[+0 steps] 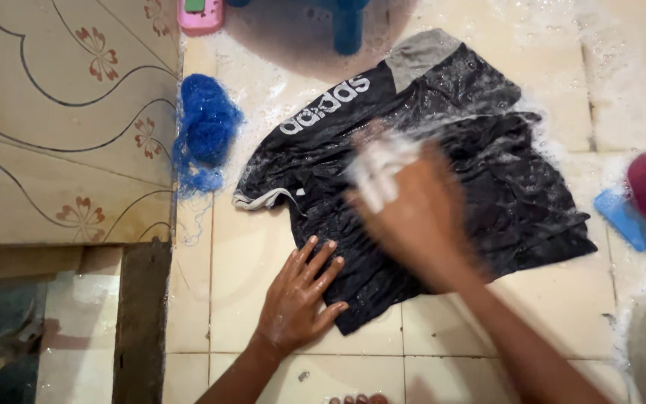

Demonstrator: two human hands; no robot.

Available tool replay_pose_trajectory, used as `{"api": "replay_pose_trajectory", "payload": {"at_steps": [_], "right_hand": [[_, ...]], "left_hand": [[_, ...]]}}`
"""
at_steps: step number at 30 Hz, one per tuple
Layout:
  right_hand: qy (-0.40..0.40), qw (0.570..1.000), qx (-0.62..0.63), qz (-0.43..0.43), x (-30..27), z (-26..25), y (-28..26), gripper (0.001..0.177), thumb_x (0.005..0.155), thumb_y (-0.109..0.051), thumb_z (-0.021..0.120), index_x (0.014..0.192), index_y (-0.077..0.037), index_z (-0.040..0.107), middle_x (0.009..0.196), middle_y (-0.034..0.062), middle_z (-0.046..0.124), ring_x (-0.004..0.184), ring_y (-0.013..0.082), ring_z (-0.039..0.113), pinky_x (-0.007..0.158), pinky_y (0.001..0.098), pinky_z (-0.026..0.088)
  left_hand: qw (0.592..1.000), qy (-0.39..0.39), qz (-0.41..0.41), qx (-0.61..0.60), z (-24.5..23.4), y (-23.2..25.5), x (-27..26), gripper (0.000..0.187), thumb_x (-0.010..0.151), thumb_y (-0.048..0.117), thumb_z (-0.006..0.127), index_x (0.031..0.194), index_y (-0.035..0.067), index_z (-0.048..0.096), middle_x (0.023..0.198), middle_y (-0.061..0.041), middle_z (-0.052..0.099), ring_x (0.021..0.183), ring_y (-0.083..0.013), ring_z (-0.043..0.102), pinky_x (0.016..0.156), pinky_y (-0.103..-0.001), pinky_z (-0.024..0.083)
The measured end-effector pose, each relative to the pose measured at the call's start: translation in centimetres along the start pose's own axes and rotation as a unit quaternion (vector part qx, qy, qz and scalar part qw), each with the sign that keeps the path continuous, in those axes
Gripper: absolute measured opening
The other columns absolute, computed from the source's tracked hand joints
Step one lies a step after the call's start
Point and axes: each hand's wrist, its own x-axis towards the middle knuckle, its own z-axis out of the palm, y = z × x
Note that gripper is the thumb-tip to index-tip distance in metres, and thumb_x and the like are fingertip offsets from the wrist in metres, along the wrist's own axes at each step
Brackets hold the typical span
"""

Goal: The person hand washes a black Adidas t-shirt on a tiled floor. They scrub the garment with a blue brush and soap, rinse it with water from a pink cup, and wring it out.

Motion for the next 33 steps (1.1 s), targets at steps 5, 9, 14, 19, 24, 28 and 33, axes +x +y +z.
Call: {"api": "replay_pose_trajectory", "payload": {"at_steps": [5,9,14,19,24,28,33], "right_hand": [[0.005,0.993,0.119,-0.003,-2.2,1.2,-3.5,0.050,0.088,-0.050,0.072,0.127,-0.019,0.071,0.116,0.0230,0.065,0.109,0.0384,0.060,0.094,0.0500,0.052],[0.037,0.978,0.067,0.196,-2.9,1.8,13.6,0.076,0.099,-0.040,0.065,0.171,-0.021,0.047,0.124,0.0393,0.057,0.104,0.0521,0.057,0.082,0.0594,0.052],[-0.024,0.957,-0.094,0.273,-2.7,0.8,11.7,0.076,0.089,-0.044,0.067,0.160,-0.025,0.044,0.130,0.0409,0.051,0.096,0.0442,0.060,0.070,0.0526,0.053],[-0.119,0.973,0.186,0.069,-11.2,1.3,-9.6,0.074,0.091,-0.043,0.068,0.160,-0.023,0.047,0.117,0.0335,0.058,0.099,0.0411,0.060,0.079,0.0497,0.052],[-0.115,0.953,0.019,0.280,-13.6,0.4,7.6,0.072,0.093,-0.041,0.068,0.161,-0.022,0.049,0.103,0.0262,0.064,0.102,0.0379,0.061,0.088,0.0468,0.051],[-0.088,0.927,-0.067,0.357,-12.2,-1.4,11.2,0.071,0.094,-0.041,0.069,0.160,-0.022,0.051,0.098,0.0238,0.065,0.101,0.0370,0.061,0.088,0.0462,0.051],[-0.117,0.970,0.158,0.142,-11.0,0.6,-8.2,0.070,0.093,-0.044,0.069,0.158,-0.023,0.053,0.098,0.0250,0.064,0.096,0.0380,0.060,0.081,0.0476,0.051]], "left_hand": [[1.000,-0.006,-0.020,0.008,0.8,-0.4,-0.4,0.059,0.082,0.039,0.078,0.128,0.005,0.066,0.150,-0.016,0.050,0.149,-0.0399,0.035,0.119,-0.052,0.032],[1.000,0.006,0.000,-0.010,0.5,-0.5,-0.4,0.064,0.079,0.037,0.081,0.130,0.003,0.066,0.152,-0.016,0.049,0.147,-0.0411,0.035,0.116,-0.051,0.033],[0.999,0.005,0.010,-0.031,-0.5,-0.6,0.8,0.063,0.076,0.035,0.083,0.127,0.003,0.067,0.150,-0.018,0.049,0.144,-0.0433,0.034,0.112,-0.053,0.033],[1.000,0.014,0.006,-0.010,0.3,-0.9,-0.1,0.056,0.076,0.029,0.081,0.122,0.001,0.067,0.151,-0.017,0.051,0.145,-0.0404,0.038,0.114,-0.050,0.036],[1.000,0.030,0.004,-0.003,-0.2,-0.7,-0.7,0.052,0.074,0.030,0.082,0.118,0.005,0.070,0.148,-0.012,0.054,0.143,-0.0363,0.040,0.112,-0.049,0.039],[0.999,0.022,-0.021,-0.013,-0.1,0.0,0.4,0.049,0.071,0.028,0.083,0.115,0.006,0.072,0.147,-0.009,0.055,0.143,-0.0353,0.040,0.108,-0.048,0.041],[0.998,0.050,-0.019,0.016,0.1,-0.7,-0.1,0.052,0.064,0.016,0.080,0.115,0.006,0.073,0.146,-0.007,0.058,0.142,-0.0335,0.044,0.111,-0.046,0.044]]}}
